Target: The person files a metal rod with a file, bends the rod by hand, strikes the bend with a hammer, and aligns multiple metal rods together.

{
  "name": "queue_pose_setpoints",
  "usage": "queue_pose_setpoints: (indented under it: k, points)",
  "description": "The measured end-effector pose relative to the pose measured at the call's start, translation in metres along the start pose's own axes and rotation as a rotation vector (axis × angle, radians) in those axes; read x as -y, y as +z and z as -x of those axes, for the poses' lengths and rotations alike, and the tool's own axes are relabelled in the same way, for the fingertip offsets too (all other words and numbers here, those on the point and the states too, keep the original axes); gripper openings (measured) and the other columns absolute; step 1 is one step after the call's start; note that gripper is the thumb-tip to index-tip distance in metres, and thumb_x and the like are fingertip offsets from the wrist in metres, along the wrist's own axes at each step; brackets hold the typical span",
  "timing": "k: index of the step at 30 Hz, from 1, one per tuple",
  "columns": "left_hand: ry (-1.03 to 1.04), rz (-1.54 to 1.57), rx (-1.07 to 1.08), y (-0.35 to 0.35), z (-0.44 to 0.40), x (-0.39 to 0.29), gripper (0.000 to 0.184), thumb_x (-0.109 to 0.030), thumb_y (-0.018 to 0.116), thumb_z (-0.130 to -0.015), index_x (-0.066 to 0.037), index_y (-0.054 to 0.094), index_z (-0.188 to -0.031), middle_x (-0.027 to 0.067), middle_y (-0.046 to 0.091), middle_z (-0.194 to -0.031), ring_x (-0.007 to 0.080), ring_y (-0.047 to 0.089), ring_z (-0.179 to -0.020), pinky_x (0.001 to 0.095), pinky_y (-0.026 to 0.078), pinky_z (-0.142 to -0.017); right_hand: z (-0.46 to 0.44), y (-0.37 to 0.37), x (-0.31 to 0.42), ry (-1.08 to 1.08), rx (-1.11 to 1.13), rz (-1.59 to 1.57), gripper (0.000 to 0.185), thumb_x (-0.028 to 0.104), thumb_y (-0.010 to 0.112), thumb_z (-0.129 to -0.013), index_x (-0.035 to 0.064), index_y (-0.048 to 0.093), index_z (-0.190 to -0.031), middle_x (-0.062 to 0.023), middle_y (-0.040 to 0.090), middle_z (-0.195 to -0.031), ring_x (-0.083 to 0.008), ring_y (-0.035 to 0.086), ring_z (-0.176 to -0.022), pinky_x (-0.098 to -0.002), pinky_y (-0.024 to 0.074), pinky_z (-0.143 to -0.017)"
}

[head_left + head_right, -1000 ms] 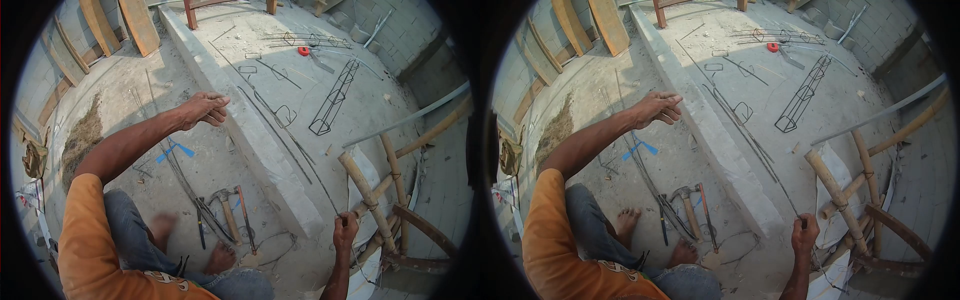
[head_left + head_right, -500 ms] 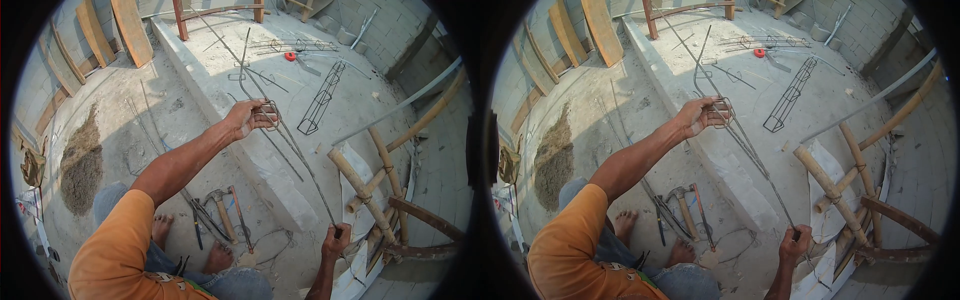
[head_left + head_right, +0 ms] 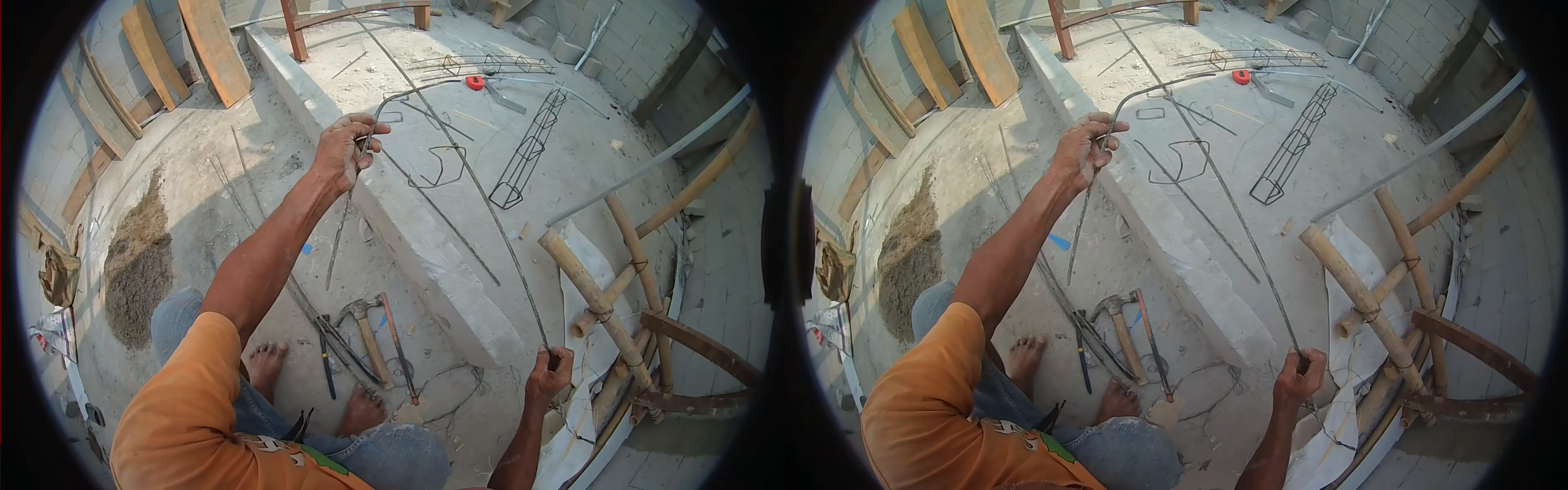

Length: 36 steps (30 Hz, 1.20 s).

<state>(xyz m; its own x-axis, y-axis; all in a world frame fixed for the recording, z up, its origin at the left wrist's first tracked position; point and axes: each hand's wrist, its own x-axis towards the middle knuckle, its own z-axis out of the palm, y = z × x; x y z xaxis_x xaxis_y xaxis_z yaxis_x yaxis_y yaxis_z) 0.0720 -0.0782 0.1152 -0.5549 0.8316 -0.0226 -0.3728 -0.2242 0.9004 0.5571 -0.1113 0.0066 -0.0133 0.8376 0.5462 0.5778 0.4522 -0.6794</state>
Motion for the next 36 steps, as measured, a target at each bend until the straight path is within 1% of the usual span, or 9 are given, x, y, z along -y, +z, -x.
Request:
queue_pose_setpoints:
  k: [17,20,21,22,23,24,29,32,36]
  points:
    - [0.458,-0.249,0.157,0.175,-0.124,-0.048,0.038,-0.017,0.056,-0.089,0.0,0.052,-0.122,0.0185,0.065,-0.104,0.0235,0.063,-0.081,0.0425,0.049,-0.061,0.026,0.037,0.007,0.203,0.113,-0.158,0.017,-0.008,0.061,-0.081,0.0014,0.048,-0.087,-0.0028,0.048,-0.084,-0.0092,0.048,-0.075,-0.0218,0.0418,-0.069]
    - [0.393,-0.747,0.22,0.188,-0.156,-0.038,0.036,-0.019,0.058,-0.087,0.0,0.056,-0.118,0.0182,0.064,-0.104,0.0269,0.064,-0.085,0.0494,0.05,-0.066,0.037,0.035,0.01,0.262,0.148,-0.177,0.019,-0.009,0.061,-0.08,0.0017,0.048,-0.087,-0.0034,0.047,-0.085,-0.0097,0.048,-0.077,-0.0223,0.0419,-0.07]
    - [0.787,-1.209,0.316,0.178,-0.167,-0.028,0.047,-0.025,0.06,-0.089,0.002,0.051,-0.127,0.0191,0.066,-0.103,0.0243,0.067,-0.083,0.035,0.054,-0.069,0.04,0.034,0.008,0.263,0.15,-0.181,0.019,-0.009,0.061,-0.08,0.0017,0.048,-0.087,-0.0034,0.047,-0.085,-0.0097,0.048,-0.077,-0.0223,0.0419,-0.07]
    - [0.633,-1.145,0.556,0.16,-0.194,-0.016,0.034,-0.019,0.059,-0.087,-0.002,0.057,-0.117,0.0209,0.061,-0.109,0.0321,0.061,-0.093,0.054,0.047,-0.084,0.044,0.032,0.006,0.212,0.149,-0.163,0.02,-0.01,0.061,-0.079,0.0021,0.047,-0.087,-0.0039,0.047,-0.086,-0.0103,0.048,-0.077,-0.0226,0.0421,-0.07]
    - [0.811,-1.011,0.242,0.145,-0.145,-0.028,0.039,-0.024,0.061,-0.088,0.0,0.055,-0.12,0.0243,0.061,-0.106,0.0327,0.059,-0.101,0.0362,0.045,-0.095,0.049,0.03,0.005,0.167,0.148,-0.141,0.021,-0.011,0.061,-0.079,0.0026,0.047,-0.087,-0.0043,0.047,-0.086,-0.0109,0.048,-0.077,-0.023,0.0423,-0.071]
    - [0.704,-1.234,0.188,0.122,-0.13,-0.042,0.05,-0.03,0.056,-0.093,0.002,0.045,-0.13,0.0252,0.056,-0.114,0.0352,0.055,-0.108,0.0406,0.043,-0.098,0.051,0.028,0.006,0.181,0.149,-0.139,0.021,-0.011,0.061,-0.079,0.0026,0.047,-0.087,-0.0043,0.047,-0.086,-0.0109,0.048,-0.077,-0.023,0.0423,-0.071]
    - [0.513,-0.836,-0.135,0.017,-0.085,-0.02,0.059,-0.048,0.061,-0.089,0.004,0.059,-0.117,0.0194,0.064,-0.104,0.0254,0.061,-0.103,0.0353,0.049,-0.086,0.043,0.022,0.02,0.115,0.091,-0.245,0.021,-0.012,0.061,-0.074,0.001,0.047,-0.083,-0.0108,0.05,-0.08,-0.0202,0.049,-0.073,-0.0314,0.0432,-0.066]
    - [0.075,-0.487,0.077,0.014,-0.059,-0.004,0.086,-0.058,0.054,-0.089,0.006,0.029,-0.142,0.0329,0.038,-0.138,0.0393,0.043,-0.128,0.0446,0.046,-0.099,0.038,0.022,0.035,0.146,0.135,-0.35,0.021,-0.015,0.057,-0.08,0.001,0.045,-0.088,-0.0072,0.046,-0.089,-0.0136,0.046,-0.081,-0.0247,0.0396,-0.077]
    - [0.069,0.142,0.229,0.031,-0.078,-0.026,0.084,-0.054,0.045,-0.094,0.011,0.018,-0.141,0.0358,0.026,-0.14,0.0425,0.033,-0.132,0.0487,0.038,-0.107,0.032,0.016,0.04,-0.027,0.098,-0.226,0.02,-0.015,0.058,-0.081,-0.0003,0.047,-0.091,-0.0083,0.047,-0.091,-0.0151,0.047,-0.084,-0.026,0.0405,-0.079]
